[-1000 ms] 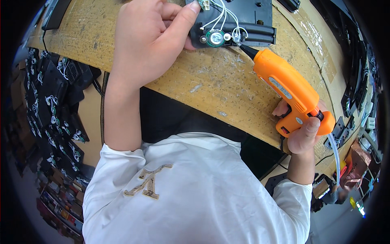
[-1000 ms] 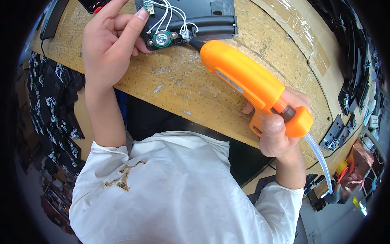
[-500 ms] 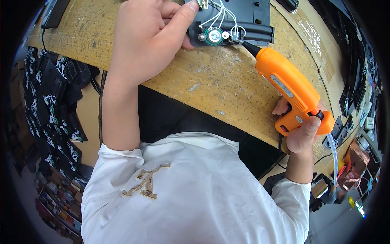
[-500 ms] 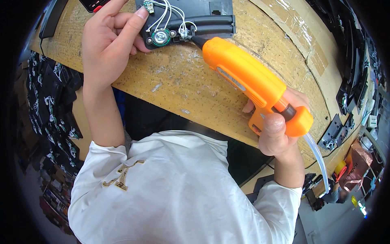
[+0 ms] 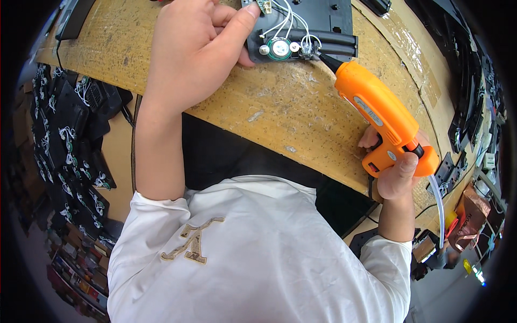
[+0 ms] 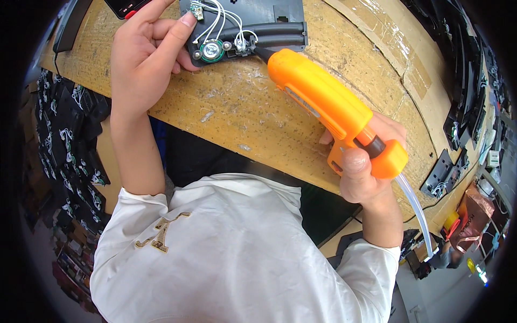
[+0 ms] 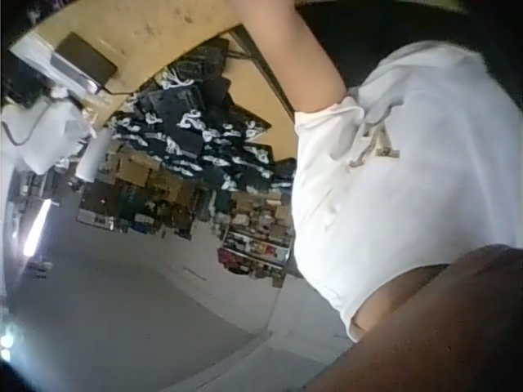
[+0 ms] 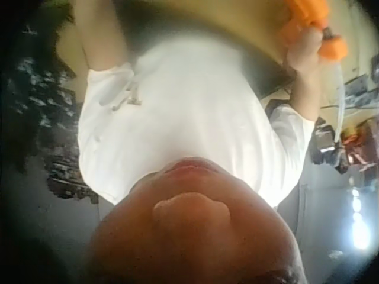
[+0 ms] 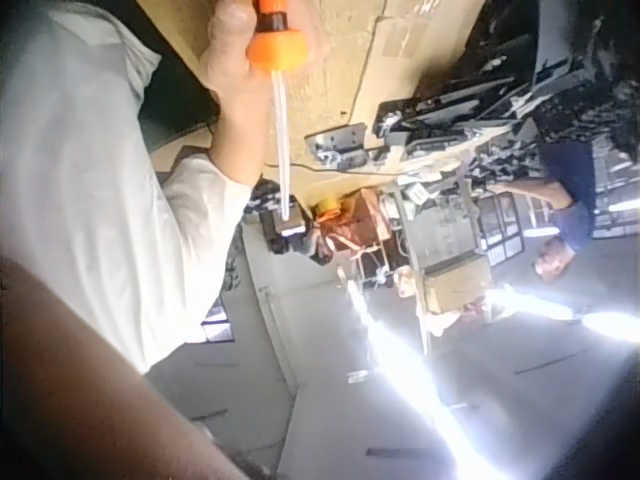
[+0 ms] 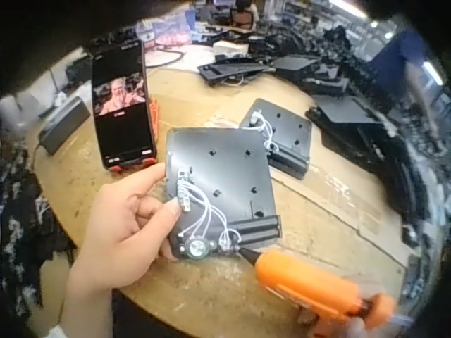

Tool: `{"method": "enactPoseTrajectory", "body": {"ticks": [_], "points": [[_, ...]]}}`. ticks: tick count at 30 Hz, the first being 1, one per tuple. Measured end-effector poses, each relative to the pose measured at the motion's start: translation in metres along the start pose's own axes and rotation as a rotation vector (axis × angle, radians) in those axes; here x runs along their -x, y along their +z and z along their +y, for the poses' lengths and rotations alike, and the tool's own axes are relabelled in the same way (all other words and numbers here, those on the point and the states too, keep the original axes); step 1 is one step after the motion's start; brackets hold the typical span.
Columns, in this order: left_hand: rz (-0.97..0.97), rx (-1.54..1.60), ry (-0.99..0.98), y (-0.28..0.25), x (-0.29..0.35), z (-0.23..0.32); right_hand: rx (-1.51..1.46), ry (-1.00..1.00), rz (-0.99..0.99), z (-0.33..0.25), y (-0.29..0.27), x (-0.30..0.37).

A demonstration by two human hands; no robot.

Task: The person uses a hot glue gun to apply adhesive to the internal components of small black electronic devices. They pick up each device from a pile on the table, apply glue to the circuit board and wires, and then place the device back on the table. The process is repeated for multiple units.

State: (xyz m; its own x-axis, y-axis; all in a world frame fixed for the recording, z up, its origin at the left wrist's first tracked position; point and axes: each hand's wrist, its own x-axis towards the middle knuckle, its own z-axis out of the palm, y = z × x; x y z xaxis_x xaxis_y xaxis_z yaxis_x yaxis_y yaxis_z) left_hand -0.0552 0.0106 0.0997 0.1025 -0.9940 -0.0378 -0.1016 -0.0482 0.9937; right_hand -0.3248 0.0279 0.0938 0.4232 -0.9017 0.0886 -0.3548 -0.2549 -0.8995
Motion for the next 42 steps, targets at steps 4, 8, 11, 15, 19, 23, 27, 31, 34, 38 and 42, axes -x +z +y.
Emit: {"method": "enactPoseTrajectory", "body": {"ticks": [4, 8, 11, 15, 19, 23, 27, 31, 34, 38, 42], "points": [[-0.003, -0.032, -0.03, -0.001, 0.0, 0.003, 0.019, -0.059, 0.014, 0.006, 0.0, -0.001], [0.018, -0.193, 0.107, -0.006, 0.0, -0.017, 0.052, -0.081, -0.004, 0.005, -0.004, -0.002], [0.015, -0.191, 0.104, -0.008, 0.001, -0.016, 0.067, -0.1, 0.024, 0.009, -0.005, 0.002], [-0.004, -0.18, 0.076, -0.008, 0.001, -0.011, 0.278, -0.222, -0.022, -0.009, -0.009, -0.005], [-0.015, -0.194, 0.113, -0.012, -0.001, -0.011, 0.425, -0.309, -0.033, -0.02, -0.007, -0.007], [0.043, -0.111, 0.121, -0.013, 0.004, -0.011, 0.477, -0.27, 0.163, -0.008, -0.011, 0.001], [-0.021, -0.208, 0.256, -0.019, 0.005, -0.022, 0.006, -0.209, 0.387, 0.021, -0.014, 0.001], [-0.147, 0.013, 0.171, -0.04, 0.018, -0.022, -0.316, -0.005, 0.48, 0.016, -0.006, -0.008], [-0.152, 0.171, 0.112, -0.047, 0.027, -0.019, -0.314, 0.115, 0.492, 0.015, -0.007, -0.007], [-0.068, 0.152, 0.187, -0.051, 0.027, -0.035, 0.306, 0.018, 0.409, -0.001, -0.013, -0.021], [-0.029, 0.411, 0.245, -0.064, 0.013, -0.056, 0.804, -0.181, 0.18, 0.002, -0.026, -0.033]]}}
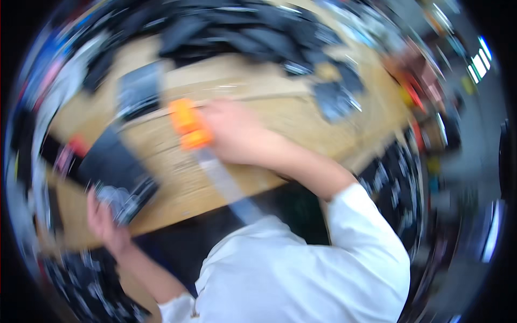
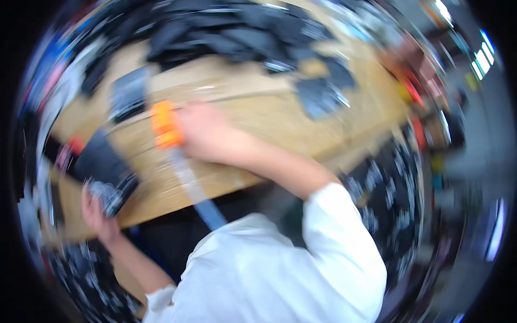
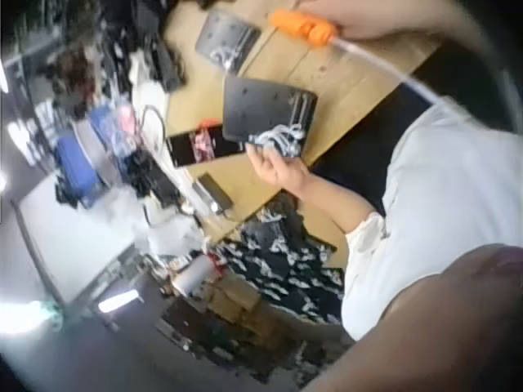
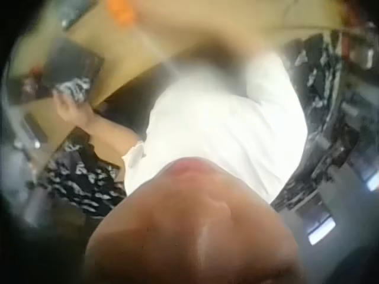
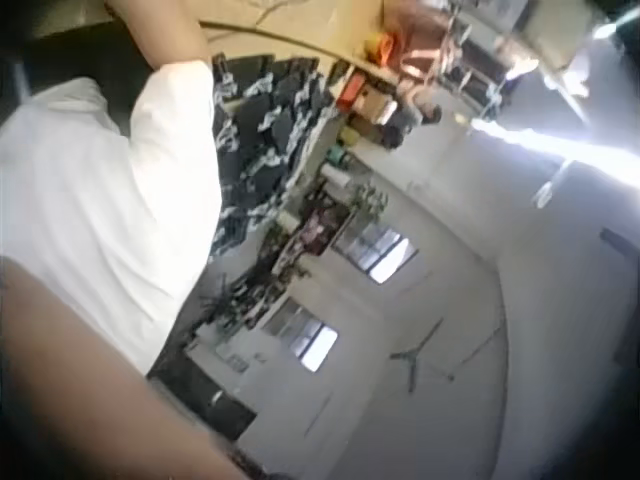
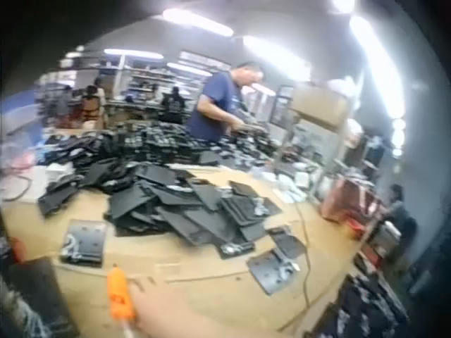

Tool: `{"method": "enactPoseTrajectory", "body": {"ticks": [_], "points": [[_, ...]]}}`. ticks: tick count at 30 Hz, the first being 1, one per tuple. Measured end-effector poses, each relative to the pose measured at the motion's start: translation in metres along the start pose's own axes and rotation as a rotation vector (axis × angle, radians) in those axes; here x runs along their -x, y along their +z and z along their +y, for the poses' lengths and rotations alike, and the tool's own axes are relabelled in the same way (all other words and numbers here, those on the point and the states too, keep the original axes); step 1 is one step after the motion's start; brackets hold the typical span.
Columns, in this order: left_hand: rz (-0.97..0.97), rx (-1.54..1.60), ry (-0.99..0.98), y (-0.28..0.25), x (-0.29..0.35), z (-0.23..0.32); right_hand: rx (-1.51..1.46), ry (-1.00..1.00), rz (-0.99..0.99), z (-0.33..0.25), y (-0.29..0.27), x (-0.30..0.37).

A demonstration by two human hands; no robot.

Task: The person uses a hot glue gun to apply adhesive to the internal components of small black electronic devices. They pick up each device from a pile on the table, apply glue to the circuit board and wires, and then place the device back on the table. The process is repeated for multiple units.

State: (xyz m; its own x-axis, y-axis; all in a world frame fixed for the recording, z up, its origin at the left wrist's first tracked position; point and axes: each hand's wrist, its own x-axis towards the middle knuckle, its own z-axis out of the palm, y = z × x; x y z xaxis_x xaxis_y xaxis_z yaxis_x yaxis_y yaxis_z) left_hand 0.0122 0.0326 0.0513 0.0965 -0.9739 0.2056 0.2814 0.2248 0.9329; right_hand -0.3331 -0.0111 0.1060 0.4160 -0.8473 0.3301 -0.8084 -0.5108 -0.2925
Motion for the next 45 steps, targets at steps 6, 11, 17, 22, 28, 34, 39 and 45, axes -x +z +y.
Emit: {"method": "enactPoseTrajectory", "body": {"ticks": [6, 11, 17, 22, 28, 34, 39, 45], "points": [[-0.083, 0.16, 0.063, 0.006, -0.018, -0.013, -0.525, 0.072, -0.155, -0.034, -0.066, 0.025], [-0.103, 0.102, 0.017, 0.095, -0.003, -0.001, -1.383, 0.265, -0.098, -0.063, -0.083, 0.066], [-0.688, 0.053, -0.158, 0.139, 0.012, 0.011, -1.585, 0.675, 0.191, -0.047, -0.108, 0.155], [-0.417, -0.161, -0.024, 0.121, 0.009, 0.012, -0.975, 1.057, 0.626, -0.025, -0.173, 0.319], [-0.286, -0.239, -0.069, 0.097, 0.008, 0.006, -0.802, 1.476, 0.826, -0.049, -0.221, 0.496], [-0.28, -0.224, -0.057, 0.091, 0.013, 0.007, -0.207, 2.066, 0.478, -0.044, -0.23, 0.476], [-0.246, -0.134, 0.002, 0.079, 0.017, -0.002, 0.857, 1.579, 0.341, -0.004, -0.244, 0.375], [-0.238, -0.186, -0.013, 0.078, 0.02, -0.005, 0.41, 0.833, 0.411, 0.077, -0.157, 0.183]]}}
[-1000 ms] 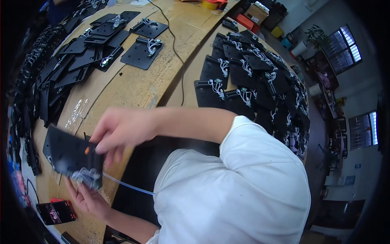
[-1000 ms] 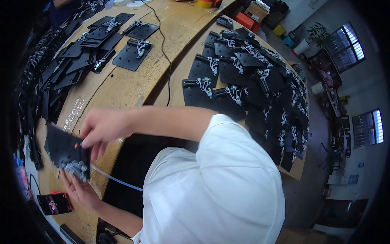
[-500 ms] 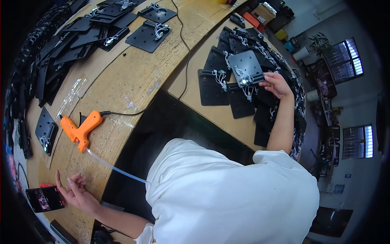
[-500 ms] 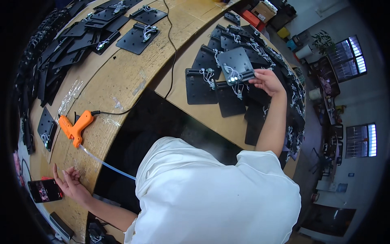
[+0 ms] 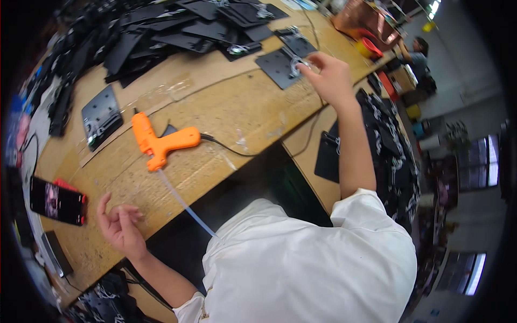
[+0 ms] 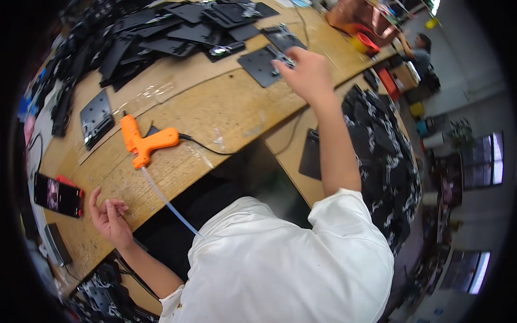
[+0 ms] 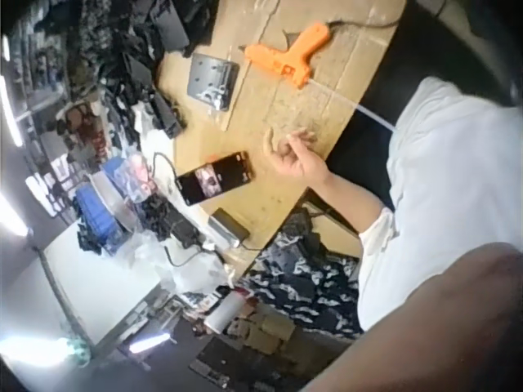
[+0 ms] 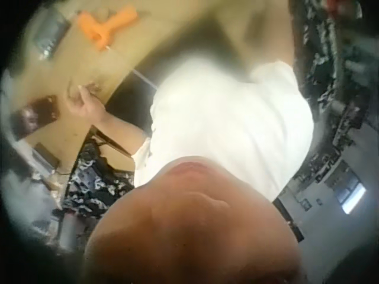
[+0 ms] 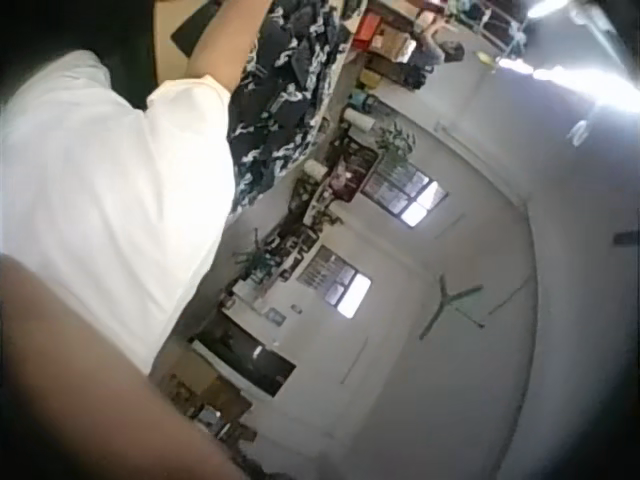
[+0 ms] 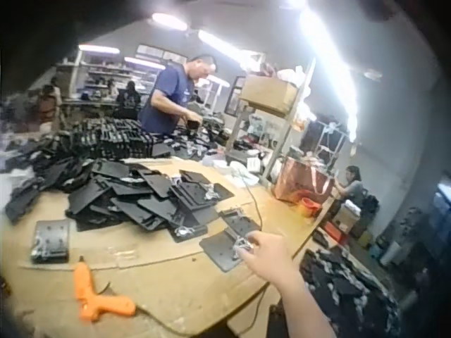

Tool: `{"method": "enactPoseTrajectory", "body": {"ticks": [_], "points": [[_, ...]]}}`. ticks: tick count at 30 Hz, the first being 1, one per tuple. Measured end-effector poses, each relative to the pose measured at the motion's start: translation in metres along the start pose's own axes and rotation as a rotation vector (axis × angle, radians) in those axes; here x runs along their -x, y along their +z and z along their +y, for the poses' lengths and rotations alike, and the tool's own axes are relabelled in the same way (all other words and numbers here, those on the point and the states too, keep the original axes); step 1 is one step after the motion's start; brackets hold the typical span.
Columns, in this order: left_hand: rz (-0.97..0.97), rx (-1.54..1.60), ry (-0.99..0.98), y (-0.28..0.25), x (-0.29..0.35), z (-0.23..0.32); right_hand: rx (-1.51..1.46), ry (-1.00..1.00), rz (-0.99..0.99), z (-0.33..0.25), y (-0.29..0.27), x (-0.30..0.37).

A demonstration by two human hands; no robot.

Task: The person uses a hot glue gun to apply adhesive to the internal components of small black electronic devices. They pick up each device from a pile on the table, apply glue to the circuit board and wires, and then place the device back on the table. The process is repeated for multiple units.

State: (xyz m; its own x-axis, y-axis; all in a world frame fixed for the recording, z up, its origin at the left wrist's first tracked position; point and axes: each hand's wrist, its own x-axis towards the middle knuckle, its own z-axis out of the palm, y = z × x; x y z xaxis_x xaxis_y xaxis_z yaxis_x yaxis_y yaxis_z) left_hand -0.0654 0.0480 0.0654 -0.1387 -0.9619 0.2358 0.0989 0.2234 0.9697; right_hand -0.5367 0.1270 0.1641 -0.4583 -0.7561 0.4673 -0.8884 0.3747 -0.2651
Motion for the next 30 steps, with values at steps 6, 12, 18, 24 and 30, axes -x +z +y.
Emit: {"method": "enactPoseTrajectory", "body": {"ticks": [6, 12, 18, 24, 30], "points": [[-0.03, -0.053, 0.013, 0.0, 0.003, 0.005, 0.376, 0.169, -0.505, -0.002, 0.065, -0.07], [-0.008, -0.041, -0.045, 0.008, 0.003, 0.013, 0.383, 0.257, -0.577, 0.012, 0.051, -0.057], [-0.135, -0.258, 0.05, 0.0, -0.006, 0.016, -0.244, 0.071, -0.225, -0.044, 0.014, -0.038], [-0.285, -0.197, 0.243, -0.01, -0.014, 0.018, -0.835, -0.416, -0.554, -0.212, 0.038, 0.009], [-0.223, -0.161, 0.111, -0.007, -0.006, 0.012, -0.798, -0.713, -0.765, -0.264, 0.073, 0.014]]}}
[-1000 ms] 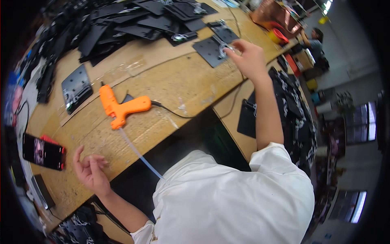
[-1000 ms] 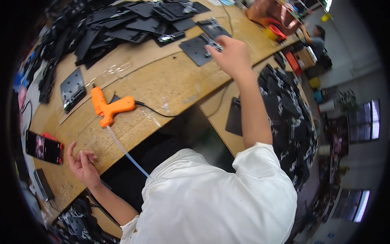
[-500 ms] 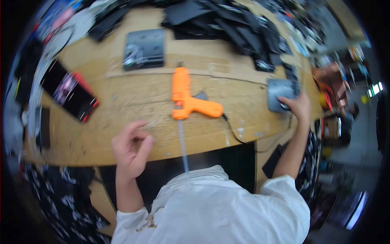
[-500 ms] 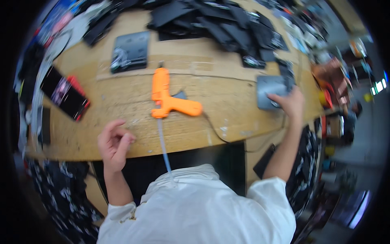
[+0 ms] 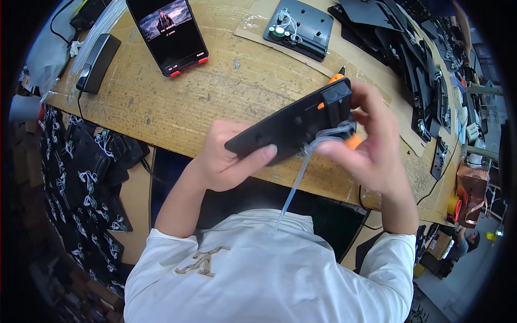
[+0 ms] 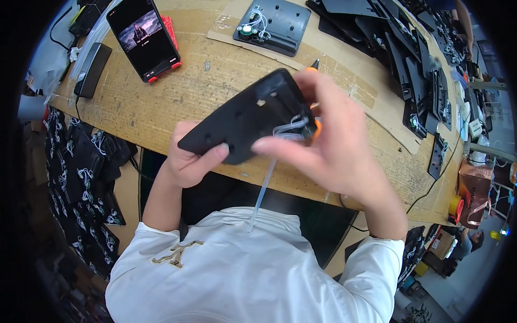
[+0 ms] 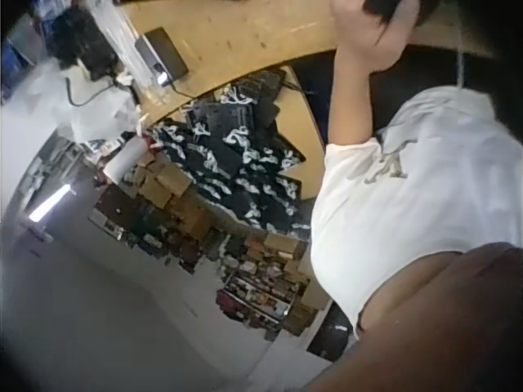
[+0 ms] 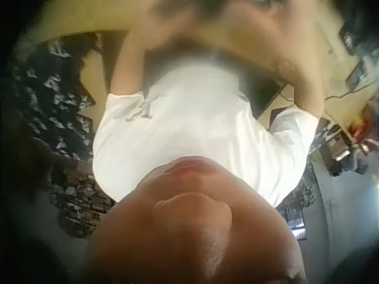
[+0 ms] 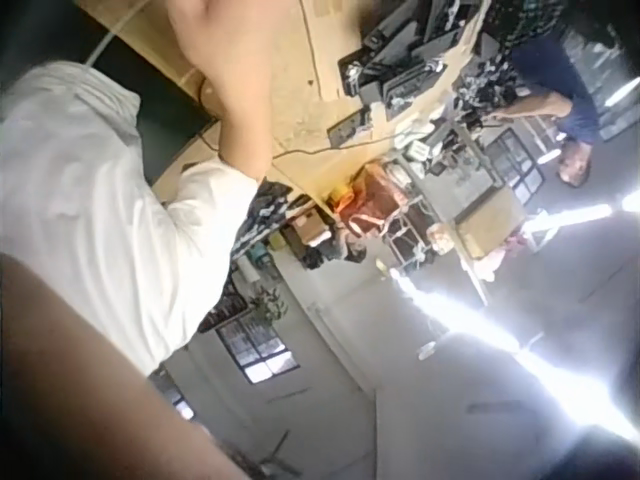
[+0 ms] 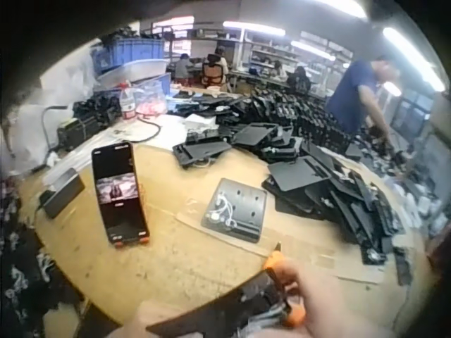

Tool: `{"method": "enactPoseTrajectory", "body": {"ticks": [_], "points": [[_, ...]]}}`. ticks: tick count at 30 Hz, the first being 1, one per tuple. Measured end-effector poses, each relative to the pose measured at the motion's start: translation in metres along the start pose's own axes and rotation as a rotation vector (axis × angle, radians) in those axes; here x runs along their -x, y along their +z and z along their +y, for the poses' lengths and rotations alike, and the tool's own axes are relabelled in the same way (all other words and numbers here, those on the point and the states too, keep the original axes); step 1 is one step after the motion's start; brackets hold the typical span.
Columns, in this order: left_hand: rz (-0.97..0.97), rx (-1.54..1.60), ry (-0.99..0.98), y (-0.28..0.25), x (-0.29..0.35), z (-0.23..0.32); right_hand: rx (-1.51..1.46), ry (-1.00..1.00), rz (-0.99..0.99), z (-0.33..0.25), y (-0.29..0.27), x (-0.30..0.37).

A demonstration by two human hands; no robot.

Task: The person uses a hot glue gun to apply adhesive to the internal components of small black electronic devices. They pick up each device from a pile on the table, apply glue to the circuit board and wires, and then place the device back on the table. The process is repeated for multiple units.

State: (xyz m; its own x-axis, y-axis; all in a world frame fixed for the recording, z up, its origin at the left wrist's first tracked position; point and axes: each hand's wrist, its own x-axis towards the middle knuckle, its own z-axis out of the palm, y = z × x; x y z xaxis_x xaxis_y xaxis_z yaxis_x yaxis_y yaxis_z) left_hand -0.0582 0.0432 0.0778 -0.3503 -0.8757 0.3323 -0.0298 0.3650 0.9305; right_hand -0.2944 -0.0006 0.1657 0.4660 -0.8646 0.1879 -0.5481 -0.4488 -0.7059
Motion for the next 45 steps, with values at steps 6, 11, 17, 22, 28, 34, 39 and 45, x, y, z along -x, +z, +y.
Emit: {"method": "enactPoseTrajectory", "body": {"ticks": [6, 11, 17, 22, 28, 34, 39, 45], "points": [[0.3, -0.197, 0.027, 0.014, -0.003, 0.007, 0.669, 0.09, -0.096, 0.036, -0.013, 0.04], [0.437, -0.36, 0.038, 0.017, -0.001, 0.0, 0.657, 0.161, -0.092, 0.039, 0.001, 0.03], [0.47, -0.43, 0.079, 0.021, -0.003, 0.004, 0.54, -0.157, 0.096, 0.071, -0.001, 0.022], [0.471, -0.468, 0.116, 0.019, 0.001, -0.003, -0.479, 0.153, 0.146, 0.068, 0.007, 0.041], [0.493, -0.422, 0.052, 0.018, -0.002, 0.001, -0.474, -0.051, -0.134, 0.078, 0.015, 0.042], [0.46, -0.481, 0.041, 0.011, -0.001, 0.0, -0.513, 0.063, -0.157, 0.082, 0.015, 0.049], [0.48, -0.458, 0.054, 0.012, -0.001, -0.001, -0.527, 0.012, -0.172, 0.084, 0.018, 0.046], [0.454, -0.458, 0.041, 0.011, -0.002, 0.0, -0.449, -0.063, -0.188, 0.087, 0.019, 0.044]]}}
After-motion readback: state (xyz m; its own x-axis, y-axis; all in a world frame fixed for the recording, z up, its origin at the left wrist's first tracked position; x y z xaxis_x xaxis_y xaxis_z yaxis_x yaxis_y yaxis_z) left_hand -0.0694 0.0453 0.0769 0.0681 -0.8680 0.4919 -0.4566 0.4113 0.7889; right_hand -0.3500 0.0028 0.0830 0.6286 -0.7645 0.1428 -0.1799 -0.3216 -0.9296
